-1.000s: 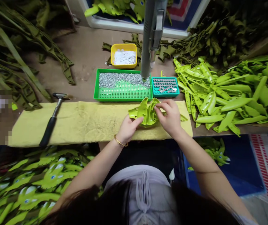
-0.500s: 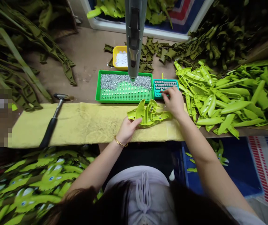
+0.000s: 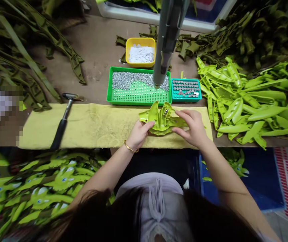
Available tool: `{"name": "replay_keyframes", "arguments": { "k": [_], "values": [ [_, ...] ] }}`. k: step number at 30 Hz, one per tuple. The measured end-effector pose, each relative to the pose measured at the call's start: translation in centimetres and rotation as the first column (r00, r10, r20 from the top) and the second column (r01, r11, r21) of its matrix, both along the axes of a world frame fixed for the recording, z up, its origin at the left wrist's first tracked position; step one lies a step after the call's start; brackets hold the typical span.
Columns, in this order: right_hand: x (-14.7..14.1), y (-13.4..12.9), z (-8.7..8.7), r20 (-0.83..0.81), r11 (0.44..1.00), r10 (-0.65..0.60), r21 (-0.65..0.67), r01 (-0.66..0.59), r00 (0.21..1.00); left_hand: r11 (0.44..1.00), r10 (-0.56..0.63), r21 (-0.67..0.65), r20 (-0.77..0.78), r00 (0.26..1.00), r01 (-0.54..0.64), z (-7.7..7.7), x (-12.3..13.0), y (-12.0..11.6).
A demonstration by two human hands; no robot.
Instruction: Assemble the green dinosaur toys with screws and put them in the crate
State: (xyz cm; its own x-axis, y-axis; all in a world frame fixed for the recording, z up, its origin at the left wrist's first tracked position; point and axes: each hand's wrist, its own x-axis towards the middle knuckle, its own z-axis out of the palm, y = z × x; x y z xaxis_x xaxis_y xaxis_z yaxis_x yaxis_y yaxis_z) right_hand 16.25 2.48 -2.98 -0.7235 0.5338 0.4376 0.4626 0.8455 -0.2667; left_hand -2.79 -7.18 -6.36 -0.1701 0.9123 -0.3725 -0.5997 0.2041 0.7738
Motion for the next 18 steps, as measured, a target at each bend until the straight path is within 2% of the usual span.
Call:
{"name": "replay_keyframes", "arguments": {
  "k": [2,4,6,7,9,11,13,14,16,18],
  "values": [
    [1.0,-0.7,0.3,0.001,0.998,0.061,-0.018,-0.061,0.998,1.0,-0.019,0.011,-0.049,0.999,0.019,0.0,-0.6,0.1],
    [1.2,-1.5,0.3,-0.023,0.994,0.098,-0.046,-0.099,0.995,0.996,-0.085,-0.001,-0.155,0.984,0.086,0.0,-1.7,0.8],
    [0.9,-2.1,0.1,-0.04,0.984,0.116,-0.127,-0.121,0.992,0.981,-0.191,-0.031,-0.324,0.926,0.191,0.1,-3.1,1.9],
    [0.6,-2.3,-0.1,-0.043,0.978,0.108,-0.177,-0.114,0.993,0.971,-0.234,-0.053,-0.43,0.872,0.235,0.1,-3.9,2.5],
    [0.1,-2.6,-0.7,-0.046,0.957,0.074,-0.279,-0.084,0.996,0.969,-0.226,-0.078,-0.666,0.711,0.235,0.4,-5.1,3.3],
    [-0.3,-2.8,-1.4,-0.044,0.937,0.054,-0.344,-0.066,0.998,0.989,-0.098,-0.031,-0.876,0.471,0.147,0.9,-5.5,2.8],
    [-0.6,-3.0,-2.2,-0.024,0.928,0.064,-0.366,-0.068,0.998,0.996,0.037,0.053,-0.975,0.219,0.07,1.4,-4.7,0.6],
    [-0.7,-3.1,-2.6,-0.007,0.929,0.07,-0.363,-0.068,0.998,0.995,0.077,0.083,-0.99,0.119,0.047,1.5,-3.9,-0.9],
    [-0.8,-3.3,-3.1,0.037,0.938,0.079,-0.341,-0.062,0.996,0.996,0.084,0.084,-0.996,-0.012,0.033,1.5,-1.8,-4.5],
    [-0.9,-3.5,-3.4,0.065,0.948,0.086,-0.314,-0.061,0.994,0.997,0.024,0.015,-0.995,-0.101,0.081,1.3,0.5,-7.5]
  ]
}}
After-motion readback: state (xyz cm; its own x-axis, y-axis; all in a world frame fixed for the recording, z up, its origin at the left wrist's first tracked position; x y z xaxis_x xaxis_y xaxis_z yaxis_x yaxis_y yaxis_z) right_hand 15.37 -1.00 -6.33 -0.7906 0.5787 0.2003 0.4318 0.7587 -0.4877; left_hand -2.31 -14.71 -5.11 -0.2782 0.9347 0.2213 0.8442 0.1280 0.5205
